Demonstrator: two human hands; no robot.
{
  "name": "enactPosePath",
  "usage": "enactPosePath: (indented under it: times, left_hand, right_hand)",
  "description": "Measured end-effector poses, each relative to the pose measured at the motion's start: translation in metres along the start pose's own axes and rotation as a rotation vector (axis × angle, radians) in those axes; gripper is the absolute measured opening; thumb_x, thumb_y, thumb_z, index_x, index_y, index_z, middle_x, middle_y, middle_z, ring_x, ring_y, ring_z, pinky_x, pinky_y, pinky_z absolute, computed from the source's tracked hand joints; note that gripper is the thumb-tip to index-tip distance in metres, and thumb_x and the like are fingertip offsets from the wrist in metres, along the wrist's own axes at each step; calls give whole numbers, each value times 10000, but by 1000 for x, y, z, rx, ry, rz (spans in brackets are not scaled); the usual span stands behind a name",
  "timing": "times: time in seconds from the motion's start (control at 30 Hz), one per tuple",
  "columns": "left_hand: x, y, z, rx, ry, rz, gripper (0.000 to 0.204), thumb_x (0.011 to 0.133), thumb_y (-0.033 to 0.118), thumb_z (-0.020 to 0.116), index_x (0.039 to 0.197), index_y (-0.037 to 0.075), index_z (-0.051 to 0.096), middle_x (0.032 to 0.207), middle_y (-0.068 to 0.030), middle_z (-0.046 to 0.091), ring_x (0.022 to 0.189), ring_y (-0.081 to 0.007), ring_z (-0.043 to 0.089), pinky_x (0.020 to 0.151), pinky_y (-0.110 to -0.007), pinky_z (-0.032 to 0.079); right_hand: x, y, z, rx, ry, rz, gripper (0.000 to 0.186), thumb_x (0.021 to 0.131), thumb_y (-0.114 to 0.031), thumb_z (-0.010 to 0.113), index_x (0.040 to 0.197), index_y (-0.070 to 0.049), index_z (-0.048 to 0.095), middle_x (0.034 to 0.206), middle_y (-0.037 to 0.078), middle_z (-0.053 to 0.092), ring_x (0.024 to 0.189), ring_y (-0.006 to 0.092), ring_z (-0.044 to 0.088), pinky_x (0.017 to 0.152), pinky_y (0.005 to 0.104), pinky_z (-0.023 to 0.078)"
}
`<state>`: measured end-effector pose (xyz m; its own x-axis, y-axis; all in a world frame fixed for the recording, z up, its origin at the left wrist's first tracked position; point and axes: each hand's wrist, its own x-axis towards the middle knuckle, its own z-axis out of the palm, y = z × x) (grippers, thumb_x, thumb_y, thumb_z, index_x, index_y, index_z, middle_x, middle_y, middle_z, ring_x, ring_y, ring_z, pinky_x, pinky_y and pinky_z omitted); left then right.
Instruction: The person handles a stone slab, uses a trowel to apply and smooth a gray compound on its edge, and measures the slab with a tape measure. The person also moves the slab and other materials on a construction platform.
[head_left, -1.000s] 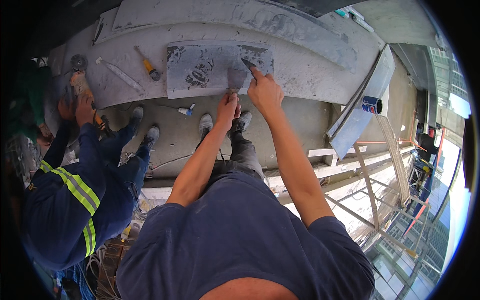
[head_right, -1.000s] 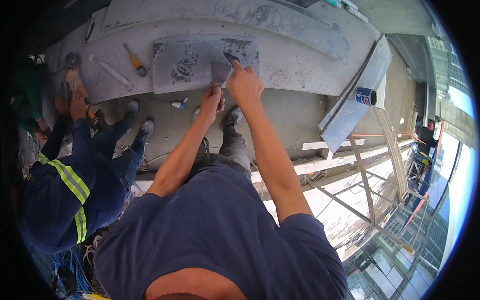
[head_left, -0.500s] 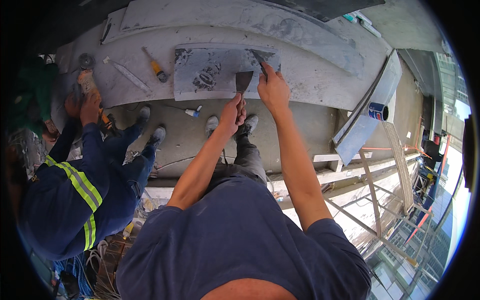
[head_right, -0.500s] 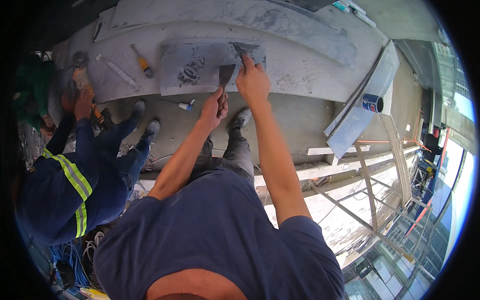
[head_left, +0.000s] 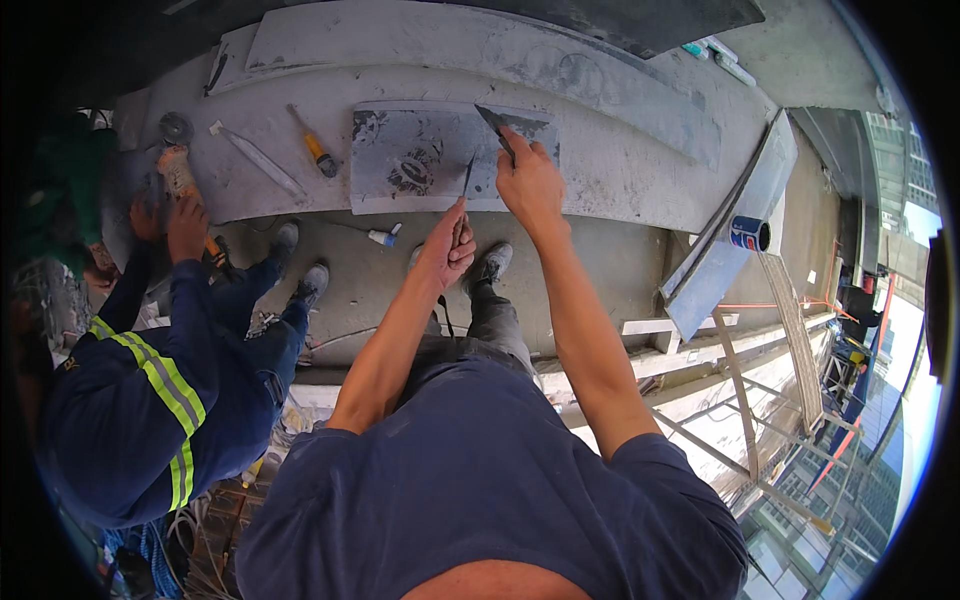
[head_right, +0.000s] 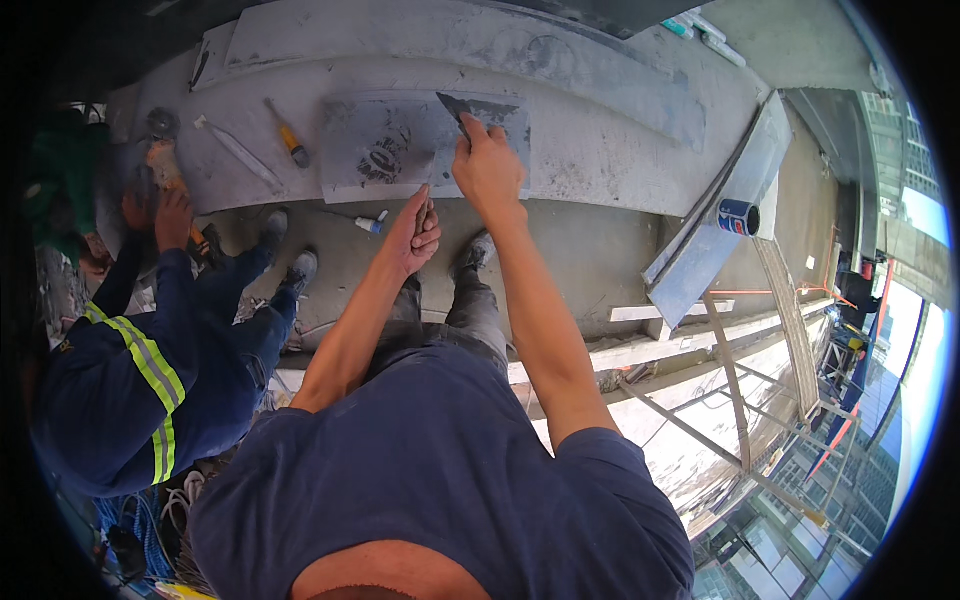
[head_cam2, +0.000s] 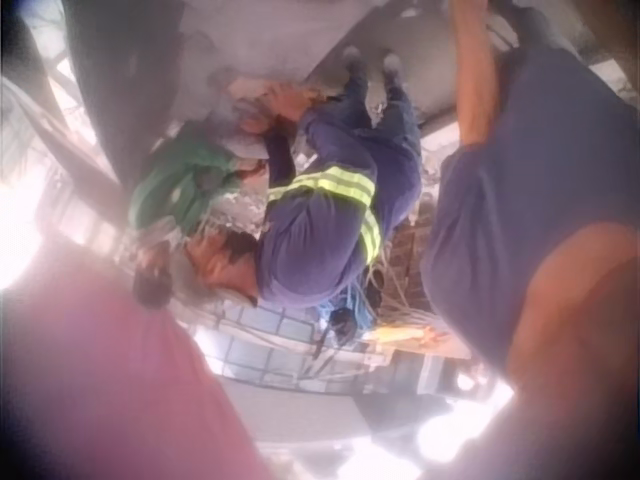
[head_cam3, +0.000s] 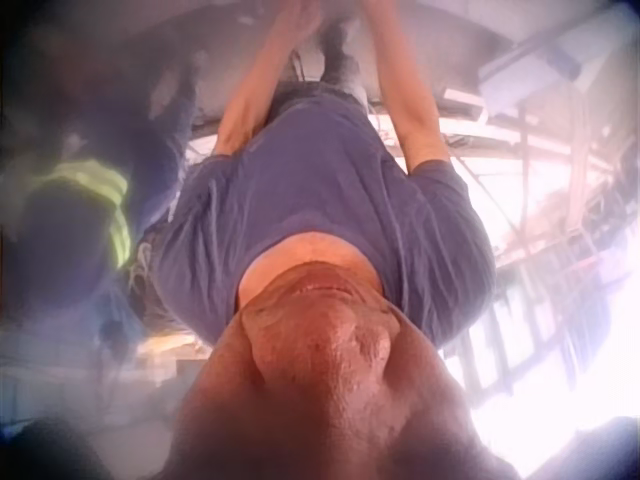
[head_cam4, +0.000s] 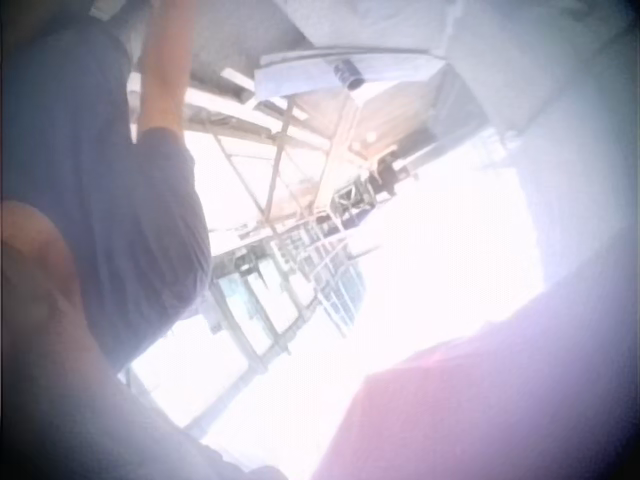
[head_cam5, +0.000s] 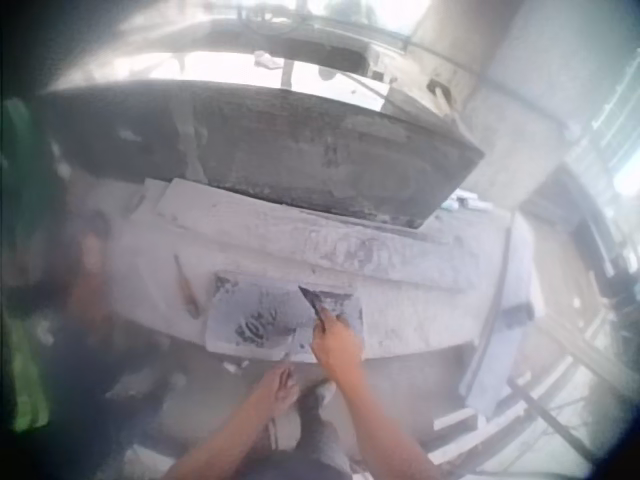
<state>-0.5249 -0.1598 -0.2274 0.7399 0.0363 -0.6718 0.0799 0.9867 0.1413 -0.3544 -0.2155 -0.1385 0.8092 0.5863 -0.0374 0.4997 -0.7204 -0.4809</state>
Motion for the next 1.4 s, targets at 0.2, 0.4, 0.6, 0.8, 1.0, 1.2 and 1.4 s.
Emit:
enactPosePath:
  times: [0.2, 0.4, 0.6, 0.8, 1.0, 1.2, 1.4]
  left_hand:
    - [-37, 14, -12, 266, 106, 203, 470, 1120, 508, 504, 1127, 63, 657, 822, -17, 562, 561, -115, 483, 511, -299, 378]
    - [-23, 10, -39, 211, -1, 167, 377, 1136, 397, 476, 1214, 59, 625, 854, -21, 575, 621, -119, 528, 542, -301, 397]
    - [28, -42, -37, 273, 105, 327, 225, 1123, 264, 486, 1240, 90, 568, 848, -6, 546, 599, -95, 503, 499, -274, 374]
    - [41, -56, -41, 245, 116, 419, 192, 1131, 251, 495, 1236, 99, 550, 853, 17, 545, 601, -78, 496, 470, -265, 350]
    - [59, -62, -48, 257, 147, 518, 175, 1137, 246, 492, 1228, 103, 534, 952, 3, 567, 646, -64, 500, 481, -273, 369]
    - [50, -53, -52, 330, 86, 301, 178, 1123, 219, 502, 1278, 137, 473, 984, -15, 557, 667, -106, 547, 489, -270, 418]
    - [-1, -32, -17, 431, 274, 309, 475, 1086, 452, 550, 1387, 187, 295, 981, -42, 572, 618, -121, 546, 465, -273, 403]
  right_hand:
    - [-38, 19, 9, 513, -100, 132, 404, 1006, -211, 629, 1395, -105, 642, 1127, 220, 728, 978, 447, 709, 842, 510, 554]
    - [-95, 19, -4, 192, -74, -76, 409, 1002, -217, 630, 1401, -130, 647, 1100, 195, 695, 930, 434, 705, 806, 535, 557]
    - [-111, -5, 0, -124, -273, -40, 433, 970, -269, 626, 1392, -181, 668, 1114, 200, 672, 908, 448, 720, 787, 557, 578]
    - [-70, -35, 17, -262, -337, -4, 457, 943, -253, 613, 1382, -142, 671, 1102, 245, 694, 938, 511, 717, 799, 583, 580]
    - [-73, -39, 25, -295, -389, -23, 403, 931, -242, 610, 1306, -114, 688, 1120, 266, 698, 963, 518, 720, 813, 608, 577]
    - [-37, -47, 35, -233, -273, -49, 401, 966, -265, 596, 1340, -158, 694, 1123, 256, 693, 952, 498, 723, 823, 590, 581]
    - [-73, -11, 43, 236, -74, 43, 401, 1042, -310, 541, 1398, -179, 669, 1148, 234, 677, 1007, 452, 701, 878, 548, 557]
